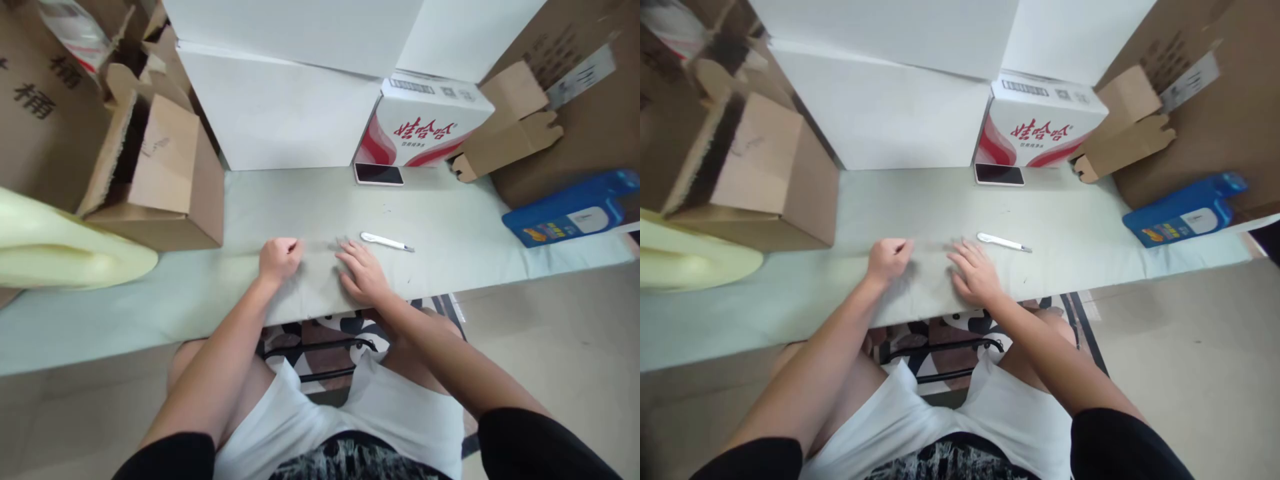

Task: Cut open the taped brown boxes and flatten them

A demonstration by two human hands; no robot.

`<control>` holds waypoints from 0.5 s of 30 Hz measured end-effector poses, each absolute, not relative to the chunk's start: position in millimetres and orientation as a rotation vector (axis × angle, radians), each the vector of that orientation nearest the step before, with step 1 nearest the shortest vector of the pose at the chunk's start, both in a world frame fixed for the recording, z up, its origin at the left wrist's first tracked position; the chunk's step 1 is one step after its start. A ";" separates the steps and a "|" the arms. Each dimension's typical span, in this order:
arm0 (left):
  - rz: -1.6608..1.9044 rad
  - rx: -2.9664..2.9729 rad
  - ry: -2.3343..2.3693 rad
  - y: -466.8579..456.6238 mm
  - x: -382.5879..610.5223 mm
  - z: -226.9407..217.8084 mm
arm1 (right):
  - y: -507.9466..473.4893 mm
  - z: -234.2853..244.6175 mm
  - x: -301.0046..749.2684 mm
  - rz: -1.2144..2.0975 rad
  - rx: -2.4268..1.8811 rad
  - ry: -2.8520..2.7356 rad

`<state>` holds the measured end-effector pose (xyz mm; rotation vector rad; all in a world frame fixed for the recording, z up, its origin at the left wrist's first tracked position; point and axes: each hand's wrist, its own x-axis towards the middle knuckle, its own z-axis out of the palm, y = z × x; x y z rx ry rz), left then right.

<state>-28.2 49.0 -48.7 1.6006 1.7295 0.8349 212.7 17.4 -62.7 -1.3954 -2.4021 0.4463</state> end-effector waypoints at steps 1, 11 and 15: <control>0.800 1.625 1.765 48.2 -25.0 -50.1 | 18.6 -63.7 204.0 0.442 -1.443 -2.425; 0.240 1.982 1.965 44.5 -5.3 -47.6 | 23.5 -58.2 195.7 0.408 -1.612 -2.458; 0.194 1.997 1.976 44.3 -0.1 -45.7 | 23.6 -59.6 195.1 0.385 -1.616 -2.450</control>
